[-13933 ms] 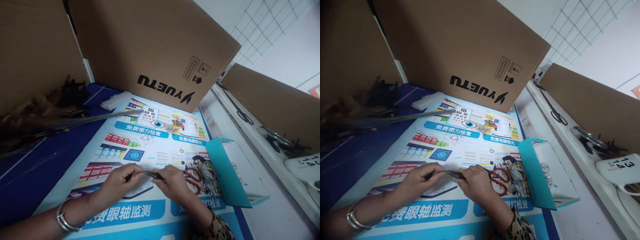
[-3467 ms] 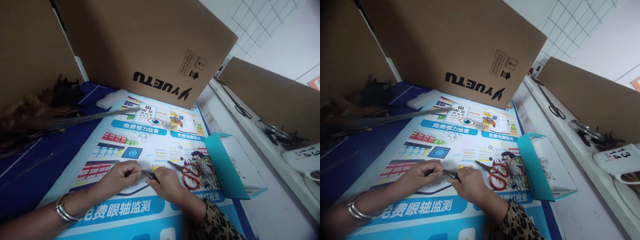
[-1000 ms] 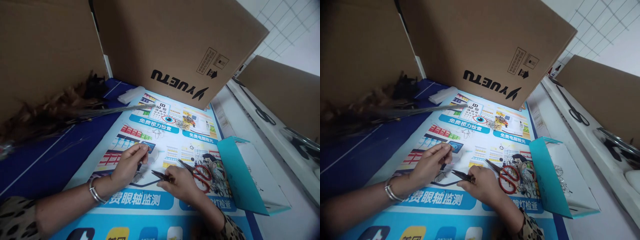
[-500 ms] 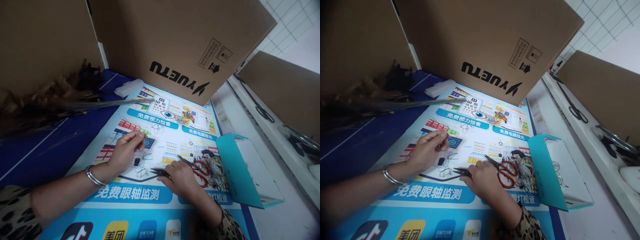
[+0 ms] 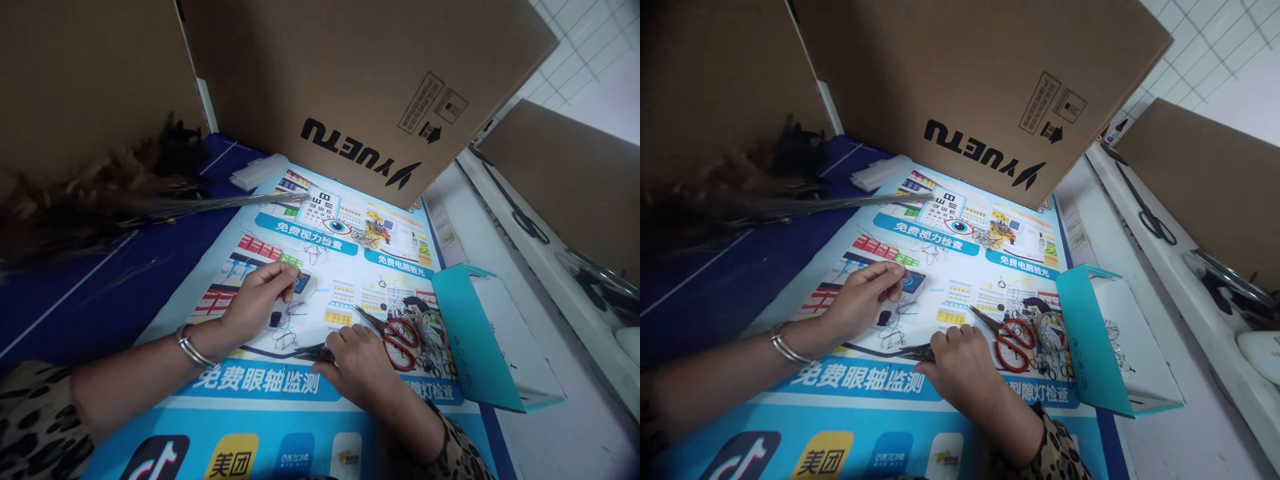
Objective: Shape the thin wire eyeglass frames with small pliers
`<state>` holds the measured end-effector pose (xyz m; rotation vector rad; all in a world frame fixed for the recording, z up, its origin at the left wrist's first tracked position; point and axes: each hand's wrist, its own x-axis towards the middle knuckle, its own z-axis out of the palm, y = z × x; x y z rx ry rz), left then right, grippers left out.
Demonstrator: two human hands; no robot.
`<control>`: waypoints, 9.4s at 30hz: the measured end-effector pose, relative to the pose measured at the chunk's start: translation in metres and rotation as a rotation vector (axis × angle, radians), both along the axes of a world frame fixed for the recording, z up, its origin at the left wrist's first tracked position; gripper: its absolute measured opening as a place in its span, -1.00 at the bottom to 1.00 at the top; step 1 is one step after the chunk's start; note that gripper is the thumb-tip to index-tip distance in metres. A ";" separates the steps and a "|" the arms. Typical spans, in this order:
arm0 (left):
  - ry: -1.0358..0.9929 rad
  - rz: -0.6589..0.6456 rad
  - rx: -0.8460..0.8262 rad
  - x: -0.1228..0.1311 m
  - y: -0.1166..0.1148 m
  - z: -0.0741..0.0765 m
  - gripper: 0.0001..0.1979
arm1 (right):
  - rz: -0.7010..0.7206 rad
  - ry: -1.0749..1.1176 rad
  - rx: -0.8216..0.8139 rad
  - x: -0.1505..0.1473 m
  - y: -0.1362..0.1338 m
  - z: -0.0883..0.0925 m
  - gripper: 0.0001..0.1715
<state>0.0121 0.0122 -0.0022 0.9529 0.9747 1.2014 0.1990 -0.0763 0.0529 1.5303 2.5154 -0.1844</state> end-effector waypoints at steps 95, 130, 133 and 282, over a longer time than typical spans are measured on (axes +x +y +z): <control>0.242 -0.173 0.081 -0.003 -0.005 0.012 -0.74 | -0.196 0.153 0.033 0.007 0.020 -0.011 -0.58; 0.060 -0.123 0.001 -0.002 -0.001 0.006 -0.75 | -0.222 0.150 0.020 0.009 0.025 -0.006 -0.58; 0.065 -0.135 0.002 -0.002 -0.001 0.007 -0.73 | -0.227 0.066 0.038 0.009 0.024 -0.001 -0.64; -0.050 -0.582 -0.035 -0.002 0.002 0.004 -0.73 | -0.359 0.778 -0.198 0.021 0.053 -0.027 -0.48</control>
